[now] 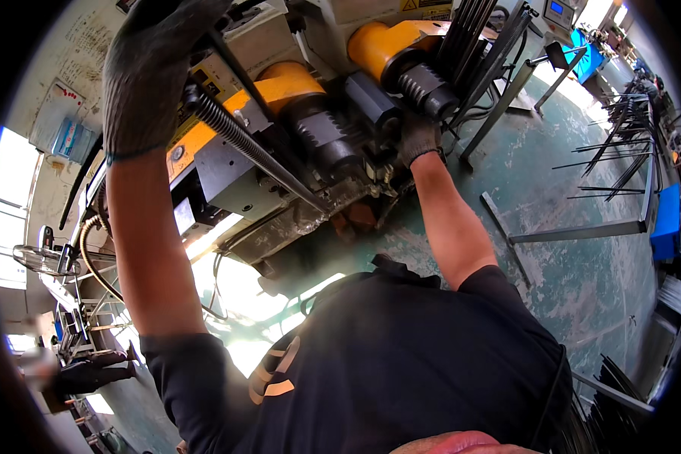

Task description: The person repeatedly picks up bundles of long metal rods, feeds them into a bending machine, and removes the bent pieces. The bent rods are stacked on the floor next to the machine.

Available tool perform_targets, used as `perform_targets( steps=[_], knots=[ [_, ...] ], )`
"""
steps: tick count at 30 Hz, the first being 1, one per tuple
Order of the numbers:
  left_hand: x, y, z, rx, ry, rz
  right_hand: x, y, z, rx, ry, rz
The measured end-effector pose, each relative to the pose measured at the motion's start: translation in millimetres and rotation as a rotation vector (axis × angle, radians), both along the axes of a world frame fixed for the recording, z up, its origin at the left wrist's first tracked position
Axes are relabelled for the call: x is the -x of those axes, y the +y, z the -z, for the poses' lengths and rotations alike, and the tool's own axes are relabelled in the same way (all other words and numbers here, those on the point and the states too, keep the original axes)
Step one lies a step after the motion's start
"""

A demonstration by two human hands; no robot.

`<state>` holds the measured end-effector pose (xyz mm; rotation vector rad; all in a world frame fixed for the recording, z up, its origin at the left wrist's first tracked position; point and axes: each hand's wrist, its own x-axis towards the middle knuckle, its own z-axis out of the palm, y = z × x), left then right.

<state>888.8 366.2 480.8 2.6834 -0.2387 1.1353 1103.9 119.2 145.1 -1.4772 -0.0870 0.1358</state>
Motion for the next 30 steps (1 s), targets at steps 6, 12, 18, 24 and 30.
perform_targets(
  steps=[6,12,18,24,30],
  knots=[
    [-13,-84,-19,0.509,0.002,-0.059,-19,-4,30,0.076,-0.221,-0.114],
    [-2,-120,-13,0.854,-0.026,0.084,-34,-18,51,0.638,-0.583,-0.143],
    [-3,-114,-13,0.778,-0.04,0.086,-25,-17,42,0.31,-0.434,-0.214],
    [3,-140,-26,0.746,0.052,-0.141,-35,-15,54,0.497,-0.517,-0.153],
    [2,-123,-32,0.75,0.095,0.025,-31,-14,49,0.385,-0.401,-0.139]
  ],
)
